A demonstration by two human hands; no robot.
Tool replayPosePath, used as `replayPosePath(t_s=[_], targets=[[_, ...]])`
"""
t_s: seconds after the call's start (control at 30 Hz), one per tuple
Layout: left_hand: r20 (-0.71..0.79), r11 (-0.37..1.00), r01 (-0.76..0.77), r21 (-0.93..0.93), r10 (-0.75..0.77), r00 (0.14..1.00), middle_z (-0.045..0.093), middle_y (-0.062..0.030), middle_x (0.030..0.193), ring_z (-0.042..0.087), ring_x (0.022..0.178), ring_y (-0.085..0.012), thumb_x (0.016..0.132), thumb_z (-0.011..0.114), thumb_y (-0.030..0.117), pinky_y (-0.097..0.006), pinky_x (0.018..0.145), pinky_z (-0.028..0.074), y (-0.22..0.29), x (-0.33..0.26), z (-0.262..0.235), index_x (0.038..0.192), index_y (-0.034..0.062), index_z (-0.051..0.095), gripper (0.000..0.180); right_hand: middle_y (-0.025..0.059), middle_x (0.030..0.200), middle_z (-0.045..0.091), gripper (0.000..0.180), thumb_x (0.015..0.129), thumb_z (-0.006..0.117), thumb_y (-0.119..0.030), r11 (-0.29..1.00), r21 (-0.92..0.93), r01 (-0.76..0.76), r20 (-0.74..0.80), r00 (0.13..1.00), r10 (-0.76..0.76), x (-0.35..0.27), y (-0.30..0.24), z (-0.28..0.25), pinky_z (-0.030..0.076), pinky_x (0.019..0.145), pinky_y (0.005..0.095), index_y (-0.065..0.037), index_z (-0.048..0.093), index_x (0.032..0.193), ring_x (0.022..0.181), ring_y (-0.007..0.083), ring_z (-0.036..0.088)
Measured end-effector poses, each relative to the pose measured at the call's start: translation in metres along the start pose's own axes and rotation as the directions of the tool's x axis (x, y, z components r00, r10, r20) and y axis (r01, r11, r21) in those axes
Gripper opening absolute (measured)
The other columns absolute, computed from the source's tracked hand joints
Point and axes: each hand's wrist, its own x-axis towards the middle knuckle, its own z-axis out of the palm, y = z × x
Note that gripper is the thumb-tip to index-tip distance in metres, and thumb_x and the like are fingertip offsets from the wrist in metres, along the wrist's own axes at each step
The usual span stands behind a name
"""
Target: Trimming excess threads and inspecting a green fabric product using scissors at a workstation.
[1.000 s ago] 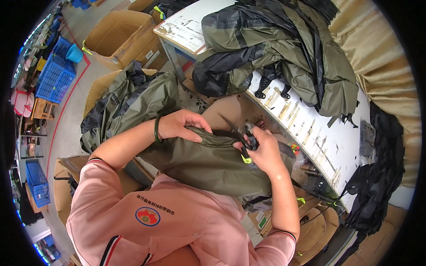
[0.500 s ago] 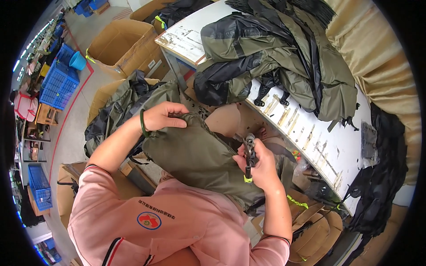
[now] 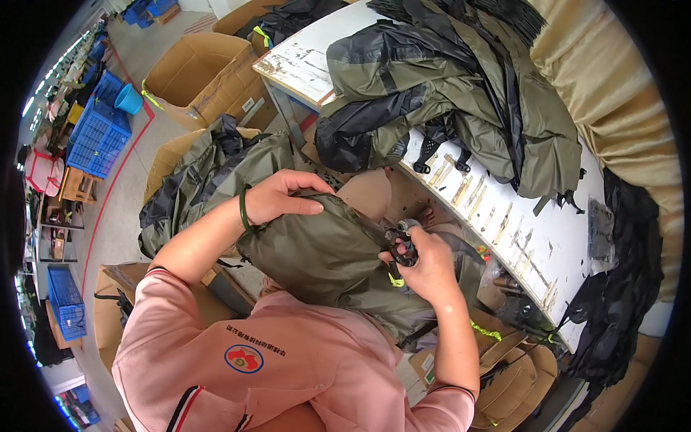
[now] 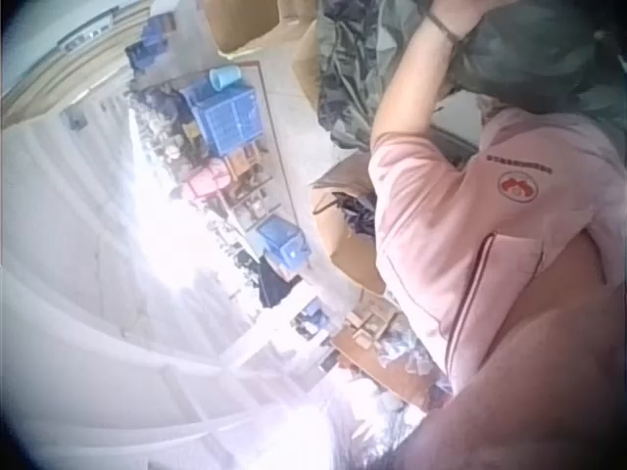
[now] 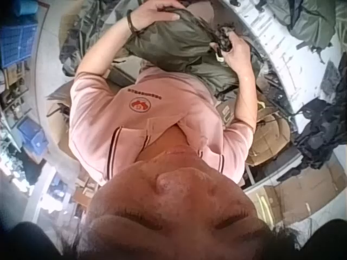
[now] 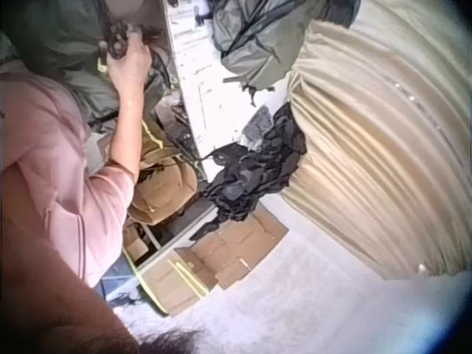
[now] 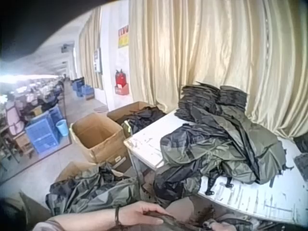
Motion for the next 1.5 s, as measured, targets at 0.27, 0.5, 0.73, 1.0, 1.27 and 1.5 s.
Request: replayPosePath(t_s=[0.27, 0.5, 0.73, 1.0, 1.27, 1.5], targets=[[0.083, 0.993, 0.007, -0.120, 0.003, 0.997, 0.064, -0.0036, 0.112, 0.057, 0.102, -0.0089, 0.088, 0.061, 0.000, -0.025, 0.093, 0.044, 0.002, 0.005, 0.011, 0.120, 0.0000, 0.060, 0.032, 0.0075, 0.069, 0.055, 0.051, 0.057, 0.084, -0.043, 0.933, -0.335, 0.133, 0.019, 0.991, -0.134, 0.020, -0.009, -0.031, 0.041, 0.069, 0.0380, -0.006, 0.054, 0.074, 0.071, 0.0286, 0.055], [0.085, 1.000, -0.012, 0.016, 0.011, 0.996, 0.065, -0.0033, 0.113, 0.056, 0.103, -0.0081, 0.086, 0.066, 0.003, -0.025, 0.094, 0.043, -0.002, 0.007, 0.013, 0.119, 0.0004, 0.061, 0.033, 0.0083, 0.069, 0.056, 0.050, 0.057, 0.084, -0.041, 0.917, -0.353, 0.185, 0.059, 0.983, -0.175, 0.025, -0.013, -0.035, 0.041, 0.069, 0.0378, -0.006, 0.055, 0.075, 0.072, 0.0288, 0.056], [0.100, 1.000, 0.011, -0.011, -0.010, 0.995, 0.065, -0.0031, 0.111, 0.056, 0.102, -0.0079, 0.086, 0.067, 0.005, -0.025, 0.093, 0.043, -0.004, 0.009, 0.014, 0.118, -0.0001, 0.062, 0.033, 0.0096, 0.066, 0.055, 0.045, 0.055, 0.085, -0.034, 0.926, -0.336, 0.174, 0.012, 0.983, -0.181, 0.022, 0.001, -0.029, 0.040, 0.068, 0.0375, -0.005, 0.054, 0.072, 0.068, 0.0311, 0.054], [0.087, 0.999, -0.002, 0.034, -0.001, 0.996, 0.066, -0.0039, 0.110, 0.057, 0.101, -0.0084, 0.086, 0.066, 0.005, -0.025, 0.092, 0.043, -0.004, 0.005, 0.016, 0.118, -0.0008, 0.061, 0.033, 0.0082, 0.066, 0.059, 0.041, 0.057, 0.084, -0.034, 0.904, -0.387, 0.182, 0.002, 0.980, -0.197, 0.022, -0.014, -0.038, 0.041, 0.069, 0.0363, -0.007, 0.057, 0.073, 0.068, 0.0283, 0.058], [0.139, 0.996, -0.080, 0.027, 0.076, 0.987, 0.065, -0.0043, 0.112, 0.057, 0.104, -0.0099, 0.087, 0.064, 0.004, -0.026, 0.094, 0.043, 0.012, 0.009, 0.016, 0.119, -0.0002, 0.061, 0.032, 0.0059, 0.064, 0.056, 0.046, 0.057, 0.085, -0.038, 0.927, -0.329, 0.182, 0.011, 0.982, -0.189, 0.029, -0.017, -0.043, 0.040, 0.069, 0.0352, -0.006, 0.056, 0.074, 0.064, 0.0260, 0.056], [0.164, 0.927, -0.352, 0.127, 0.330, 0.929, 0.060, -0.0064, 0.113, 0.056, 0.105, -0.0127, 0.085, 0.066, 0.003, -0.030, 0.094, 0.044, 0.011, 0.011, 0.030, 0.114, 0.0013, 0.054, 0.031, 0.0082, 0.069, 0.049, 0.048, 0.061, 0.088, -0.025, 0.954, 0.282, 0.100, 0.114, 0.984, -0.137, 0.043, -0.047, -0.033, 0.041, 0.059, 0.0322, -0.003, 0.053, 0.085, 0.062, 0.0225, 0.040]])
